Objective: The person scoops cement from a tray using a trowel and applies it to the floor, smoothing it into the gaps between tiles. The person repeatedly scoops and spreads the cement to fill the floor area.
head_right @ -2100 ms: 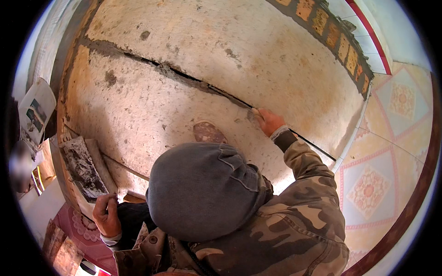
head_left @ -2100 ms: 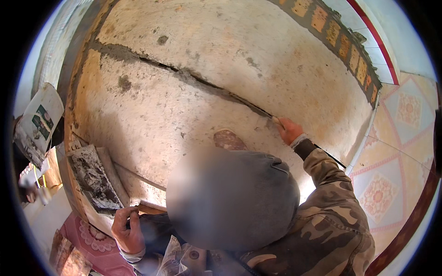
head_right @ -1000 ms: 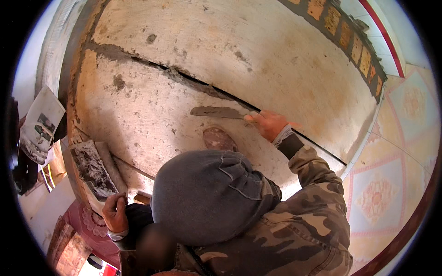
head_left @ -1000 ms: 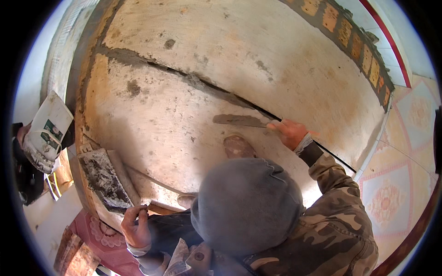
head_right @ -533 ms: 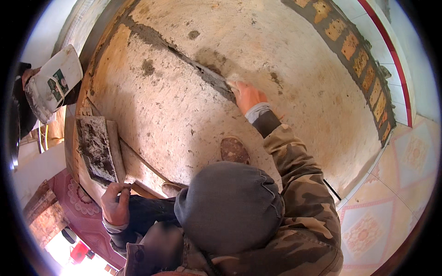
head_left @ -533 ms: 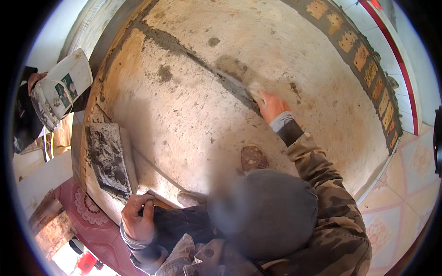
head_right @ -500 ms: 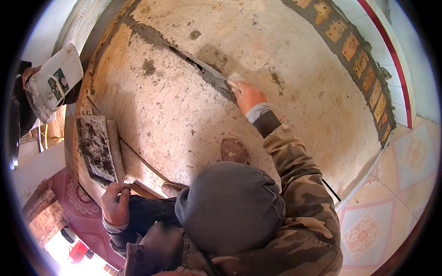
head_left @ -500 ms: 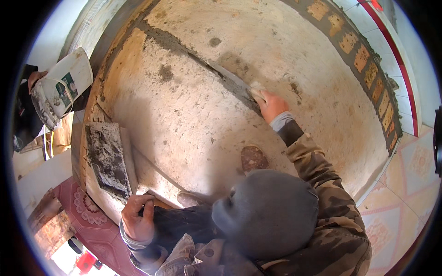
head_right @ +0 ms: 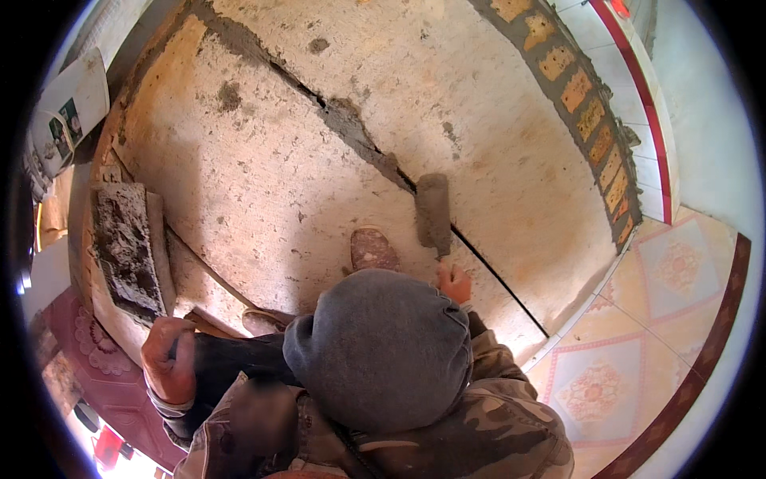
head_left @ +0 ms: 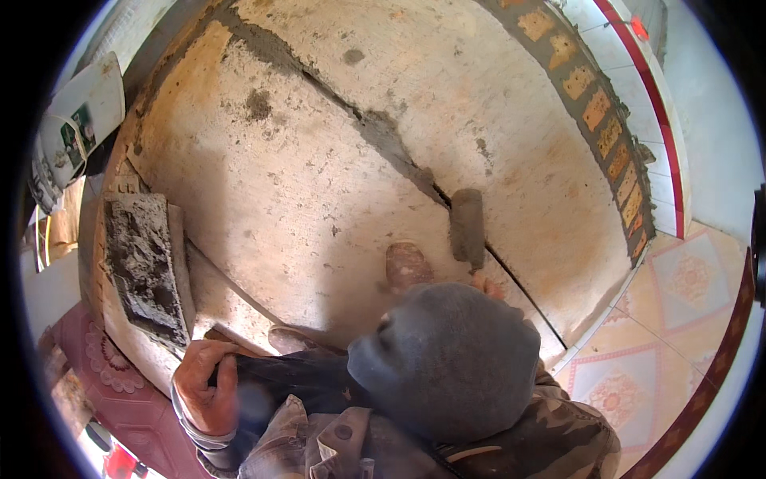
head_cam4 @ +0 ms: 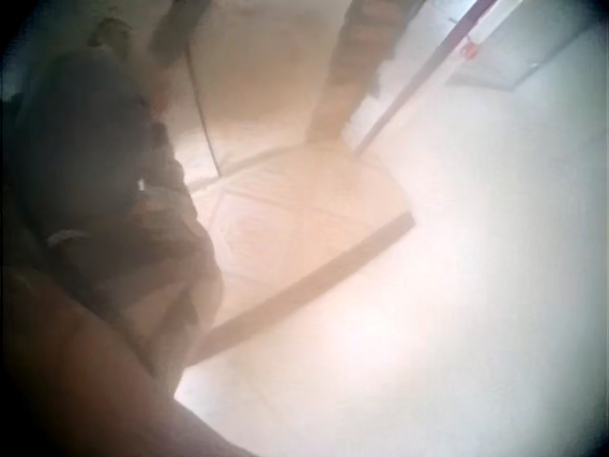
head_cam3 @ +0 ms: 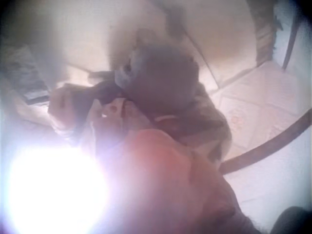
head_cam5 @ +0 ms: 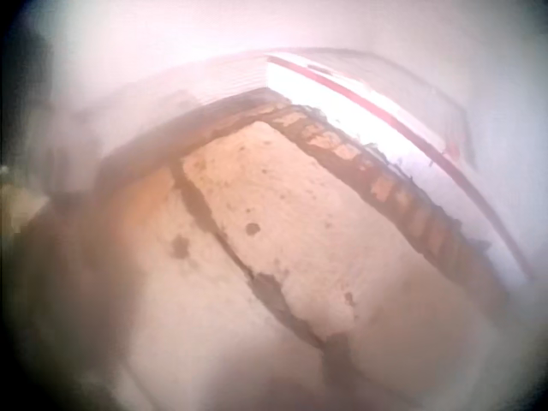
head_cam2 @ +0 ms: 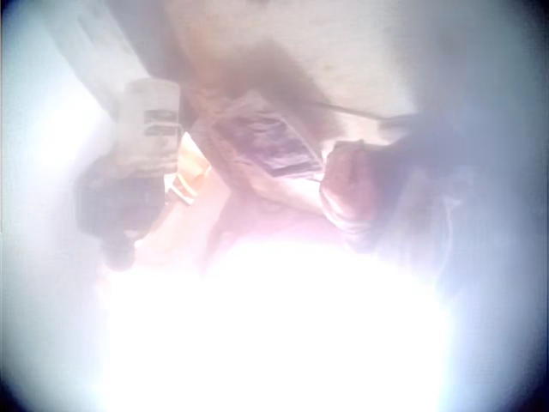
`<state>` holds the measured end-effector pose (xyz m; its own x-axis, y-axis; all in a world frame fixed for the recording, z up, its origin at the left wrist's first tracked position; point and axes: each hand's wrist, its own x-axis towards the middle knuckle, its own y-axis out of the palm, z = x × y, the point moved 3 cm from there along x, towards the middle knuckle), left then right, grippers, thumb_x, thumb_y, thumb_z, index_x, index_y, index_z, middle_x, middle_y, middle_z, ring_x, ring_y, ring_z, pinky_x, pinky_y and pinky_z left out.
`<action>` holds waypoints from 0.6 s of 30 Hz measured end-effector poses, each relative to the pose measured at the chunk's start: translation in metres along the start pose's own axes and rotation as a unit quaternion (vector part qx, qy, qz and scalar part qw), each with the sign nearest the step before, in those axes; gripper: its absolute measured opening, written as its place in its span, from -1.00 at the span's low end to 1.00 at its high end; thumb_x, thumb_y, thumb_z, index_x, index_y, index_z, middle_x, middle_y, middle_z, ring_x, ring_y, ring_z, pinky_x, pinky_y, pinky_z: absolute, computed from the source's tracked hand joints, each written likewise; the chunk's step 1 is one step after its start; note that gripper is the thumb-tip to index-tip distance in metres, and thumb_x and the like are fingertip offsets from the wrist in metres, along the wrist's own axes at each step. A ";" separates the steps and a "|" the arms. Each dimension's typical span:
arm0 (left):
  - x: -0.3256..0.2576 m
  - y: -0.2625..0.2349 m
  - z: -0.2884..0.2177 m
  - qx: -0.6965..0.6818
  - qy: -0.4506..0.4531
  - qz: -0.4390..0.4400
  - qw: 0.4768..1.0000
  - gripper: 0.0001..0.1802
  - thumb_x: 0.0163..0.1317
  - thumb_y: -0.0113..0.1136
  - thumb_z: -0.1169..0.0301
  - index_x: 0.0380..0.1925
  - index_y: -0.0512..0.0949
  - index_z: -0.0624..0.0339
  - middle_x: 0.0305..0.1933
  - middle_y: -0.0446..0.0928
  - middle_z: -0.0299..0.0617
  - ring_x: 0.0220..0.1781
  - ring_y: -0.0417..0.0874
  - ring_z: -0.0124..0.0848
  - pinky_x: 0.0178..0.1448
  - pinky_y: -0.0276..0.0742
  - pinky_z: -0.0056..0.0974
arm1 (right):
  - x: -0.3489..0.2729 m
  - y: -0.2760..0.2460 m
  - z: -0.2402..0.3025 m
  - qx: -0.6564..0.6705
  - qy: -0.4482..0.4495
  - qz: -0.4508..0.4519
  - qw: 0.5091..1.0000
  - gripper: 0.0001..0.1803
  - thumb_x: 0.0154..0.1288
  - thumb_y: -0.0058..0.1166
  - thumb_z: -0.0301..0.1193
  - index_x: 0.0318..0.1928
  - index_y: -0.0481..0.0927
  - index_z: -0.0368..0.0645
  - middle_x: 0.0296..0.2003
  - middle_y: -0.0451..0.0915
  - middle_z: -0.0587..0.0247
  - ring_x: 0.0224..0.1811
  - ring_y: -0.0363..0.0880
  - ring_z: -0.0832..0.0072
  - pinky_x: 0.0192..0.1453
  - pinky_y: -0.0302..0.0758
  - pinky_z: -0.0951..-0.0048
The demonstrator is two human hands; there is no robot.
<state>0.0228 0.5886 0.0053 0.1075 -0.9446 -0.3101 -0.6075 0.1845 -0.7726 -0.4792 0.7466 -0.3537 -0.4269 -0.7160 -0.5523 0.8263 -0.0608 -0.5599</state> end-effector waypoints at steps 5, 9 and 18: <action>-0.002 -0.004 0.001 -0.004 0.020 -0.018 1.000 -0.85 0.11 0.22 0.64 -0.29 0.68 0.33 -0.30 0.65 0.00 -0.26 0.71 -0.08 -0.11 0.58 -0.19 | 0.026 0.066 0.104 -0.123 -0.054 -0.077 0.988 -0.48 0.46 0.14 0.02 -0.35 0.58 -0.26 -0.50 0.52 -0.06 -0.43 0.60 0.12 -0.33 0.45 0.01; -0.010 -0.012 0.001 0.005 -0.001 -0.020 1.000 -0.83 0.06 0.26 0.66 -0.30 0.68 0.33 -0.29 0.64 0.00 -0.28 0.68 -0.11 -0.13 0.56 -0.18 | 0.060 0.109 0.213 -0.050 -0.168 0.004 0.985 -0.48 0.46 0.12 -0.02 -0.24 0.61 -0.34 -0.39 0.59 -0.27 -0.27 0.64 -0.15 -0.17 0.49 -0.02; -0.026 -0.019 -0.006 -0.042 0.038 -0.046 0.997 -0.78 -0.01 0.29 0.67 -0.30 0.68 0.31 -0.30 0.64 -0.02 -0.29 0.67 -0.09 -0.14 0.55 -0.13 | 0.171 0.179 0.310 0.038 -0.127 0.190 0.973 -0.55 0.41 0.20 -0.12 -0.22 0.64 -0.37 -0.45 0.65 -0.05 -0.37 0.65 0.21 -0.22 0.53 0.16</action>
<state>0.0275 0.6077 0.0313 0.1078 -0.9752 -0.1935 -0.6616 0.0749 -0.7461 -0.2906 0.3977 -0.3563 0.0113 -0.8450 -0.5347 0.9359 0.1972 -0.2919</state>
